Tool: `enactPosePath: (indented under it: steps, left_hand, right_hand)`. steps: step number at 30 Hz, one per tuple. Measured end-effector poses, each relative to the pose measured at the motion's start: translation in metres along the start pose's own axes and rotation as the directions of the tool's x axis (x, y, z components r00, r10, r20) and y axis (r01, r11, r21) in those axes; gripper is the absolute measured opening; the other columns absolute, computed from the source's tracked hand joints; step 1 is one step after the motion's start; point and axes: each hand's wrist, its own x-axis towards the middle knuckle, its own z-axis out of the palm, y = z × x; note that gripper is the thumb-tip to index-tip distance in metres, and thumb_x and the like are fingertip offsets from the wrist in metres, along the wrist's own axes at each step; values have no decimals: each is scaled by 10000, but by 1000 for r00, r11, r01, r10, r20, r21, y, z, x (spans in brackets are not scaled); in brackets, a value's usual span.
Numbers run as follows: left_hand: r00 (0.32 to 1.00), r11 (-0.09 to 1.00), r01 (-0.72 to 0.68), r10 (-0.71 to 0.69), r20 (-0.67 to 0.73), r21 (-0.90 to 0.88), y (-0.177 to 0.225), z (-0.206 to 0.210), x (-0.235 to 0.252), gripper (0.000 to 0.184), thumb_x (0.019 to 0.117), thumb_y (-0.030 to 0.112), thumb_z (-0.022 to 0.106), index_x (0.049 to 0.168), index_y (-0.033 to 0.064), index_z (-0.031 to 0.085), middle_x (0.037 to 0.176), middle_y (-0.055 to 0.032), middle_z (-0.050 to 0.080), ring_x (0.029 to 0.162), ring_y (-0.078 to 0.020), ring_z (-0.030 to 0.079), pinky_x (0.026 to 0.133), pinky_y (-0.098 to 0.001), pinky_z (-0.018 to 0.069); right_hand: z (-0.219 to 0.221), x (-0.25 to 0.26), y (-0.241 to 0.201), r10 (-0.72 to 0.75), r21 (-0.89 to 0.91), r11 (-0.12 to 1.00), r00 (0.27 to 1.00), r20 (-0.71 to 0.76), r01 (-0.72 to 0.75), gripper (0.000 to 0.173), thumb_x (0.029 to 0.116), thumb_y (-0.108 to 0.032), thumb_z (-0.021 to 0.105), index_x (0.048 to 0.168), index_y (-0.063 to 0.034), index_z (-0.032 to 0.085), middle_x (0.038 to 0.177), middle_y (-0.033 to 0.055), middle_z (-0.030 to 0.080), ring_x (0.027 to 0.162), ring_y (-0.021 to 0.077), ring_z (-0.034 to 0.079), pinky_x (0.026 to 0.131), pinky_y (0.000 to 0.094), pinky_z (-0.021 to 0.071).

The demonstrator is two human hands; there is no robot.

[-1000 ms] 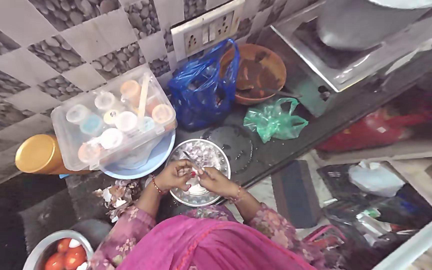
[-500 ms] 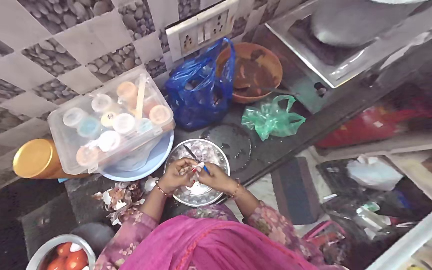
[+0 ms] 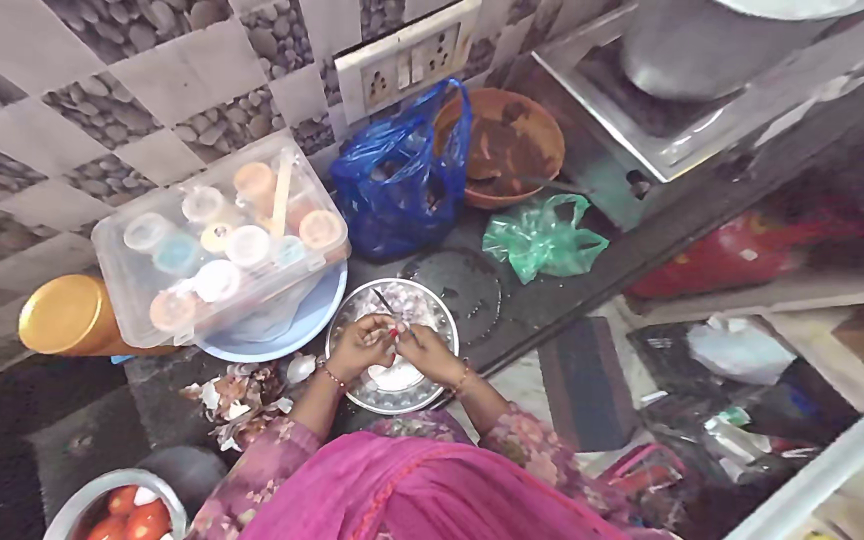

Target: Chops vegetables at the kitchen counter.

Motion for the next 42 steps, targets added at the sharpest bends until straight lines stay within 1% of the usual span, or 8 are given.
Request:
enactPosePath:
  steps: [5,9,19,24,27,31,35,42]
  left_hand:
    - [999,1000,-6,5,-45,-13,-3,-1,-3,323,866,37,667,1181,-36,656,1054,-9,697,897,-30,653,833,-229,559]
    - [997,988,4,-15,-76,-155,-2,5,-3,363,764,-50,693,1118,7,635,994,23,707,854,-36,669,782,-233,575]
    - [997,990,9,-19,-70,-141,-2,6,-4,273,817,-31,666,1085,14,636,960,32,708,837,-30,665,767,-226,570]
    - [994,992,34,-46,-97,-125,-1,7,0,310,780,-76,669,1079,-2,633,932,27,707,804,-29,666,735,-215,569]
    - [988,993,66,-79,-130,-100,1,8,1,268,830,-71,679,1092,-26,647,944,2,714,800,-38,675,733,-214,577]
    - [986,994,82,-92,-138,-75,6,8,-1,315,797,-87,664,1108,-39,653,964,-5,709,798,-27,662,721,-209,568]
    - [989,996,66,-73,-128,-59,7,9,-1,293,800,-91,673,1086,-34,652,946,6,708,809,-31,666,737,-213,572]
    - [989,994,105,-102,-110,22,13,8,1,265,806,-91,672,1063,-42,625,901,-10,679,745,-37,650,674,-216,566]
  right_hand:
    - [-4,2,2,46,-13,999,999,-17,-47,382,1070,-303,444,848,-29,587,731,3,504,674,83,502,654,303,449]
    - [-6,3,1,70,-21,997,997,-14,-70,322,1002,-317,559,858,-30,565,744,13,508,677,100,501,662,321,451]
    - [-3,2,-6,89,9,996,995,37,-89,300,1054,-267,478,861,-46,539,697,-29,449,587,50,438,570,254,398]
    - [-1,5,-4,84,8,996,996,12,-85,319,1061,-262,460,841,-45,539,689,-29,447,595,55,444,584,267,404]
    - [0,5,-2,84,-15,996,996,-12,-84,340,1063,-276,454,830,-47,550,698,-22,461,620,66,465,606,281,418]
    - [-6,4,-3,75,-103,992,997,-27,-77,363,1028,-330,526,947,14,607,786,53,551,719,140,544,703,362,482]
    - [-9,4,-5,50,-151,987,999,-14,-52,382,1032,-337,532,996,35,609,805,73,565,729,141,549,710,348,485]
    - [-7,-1,-12,56,-187,981,998,25,-50,356,1062,-293,472,922,18,570,772,54,513,703,133,508,677,335,446]
